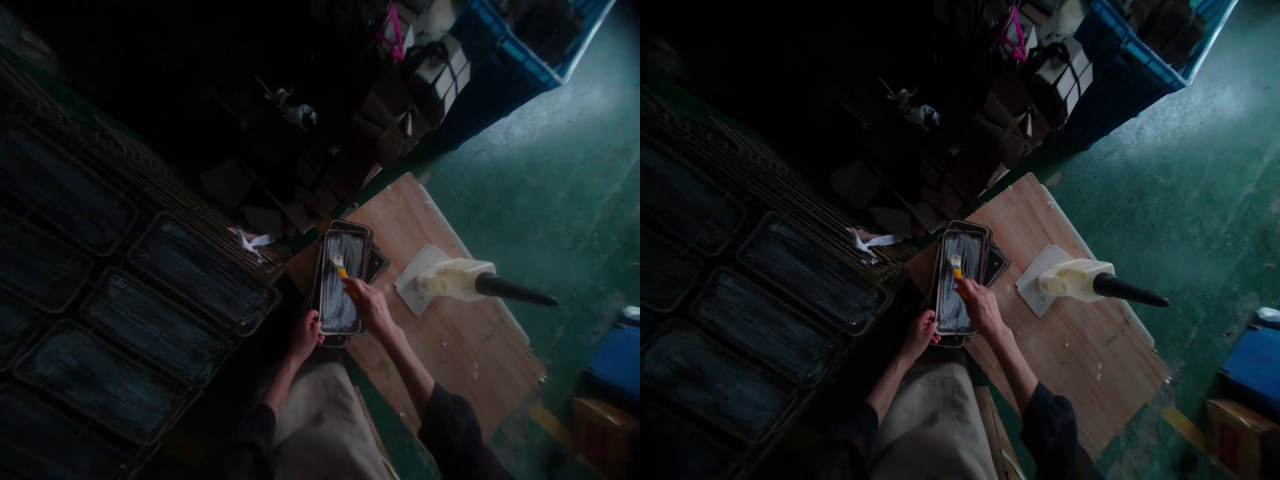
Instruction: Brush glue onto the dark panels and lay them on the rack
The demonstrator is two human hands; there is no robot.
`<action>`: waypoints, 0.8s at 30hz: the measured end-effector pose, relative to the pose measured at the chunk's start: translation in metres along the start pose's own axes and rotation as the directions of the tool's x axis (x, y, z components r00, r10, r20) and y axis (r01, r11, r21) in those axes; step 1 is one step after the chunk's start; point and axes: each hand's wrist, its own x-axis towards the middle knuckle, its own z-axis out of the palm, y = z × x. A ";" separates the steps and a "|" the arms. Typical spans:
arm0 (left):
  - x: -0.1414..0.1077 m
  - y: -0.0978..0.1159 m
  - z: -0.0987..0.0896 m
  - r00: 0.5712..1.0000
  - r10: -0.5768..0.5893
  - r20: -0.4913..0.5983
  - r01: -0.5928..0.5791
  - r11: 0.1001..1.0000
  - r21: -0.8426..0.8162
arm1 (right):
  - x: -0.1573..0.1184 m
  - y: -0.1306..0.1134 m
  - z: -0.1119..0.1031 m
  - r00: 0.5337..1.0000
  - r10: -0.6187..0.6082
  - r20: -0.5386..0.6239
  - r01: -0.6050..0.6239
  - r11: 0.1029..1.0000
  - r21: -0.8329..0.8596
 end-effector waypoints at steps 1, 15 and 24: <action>0.000 0.000 0.000 1.000 0.013 0.002 -0.013 1.000 0.000 | -0.008 -0.003 0.000 1.000 0.011 0.012 -0.011 0.999 0.039; -0.007 0.017 0.000 0.998 -0.065 0.025 0.068 0.989 -0.128 | 0.021 0.023 -0.033 0.994 0.027 -0.104 -0.029 0.999 -0.015; -0.063 0.096 -0.012 0.935 0.109 0.336 0.052 0.898 -0.437 | -0.097 -0.005 -0.076 0.768 0.354 -0.533 -0.275 0.935 0.224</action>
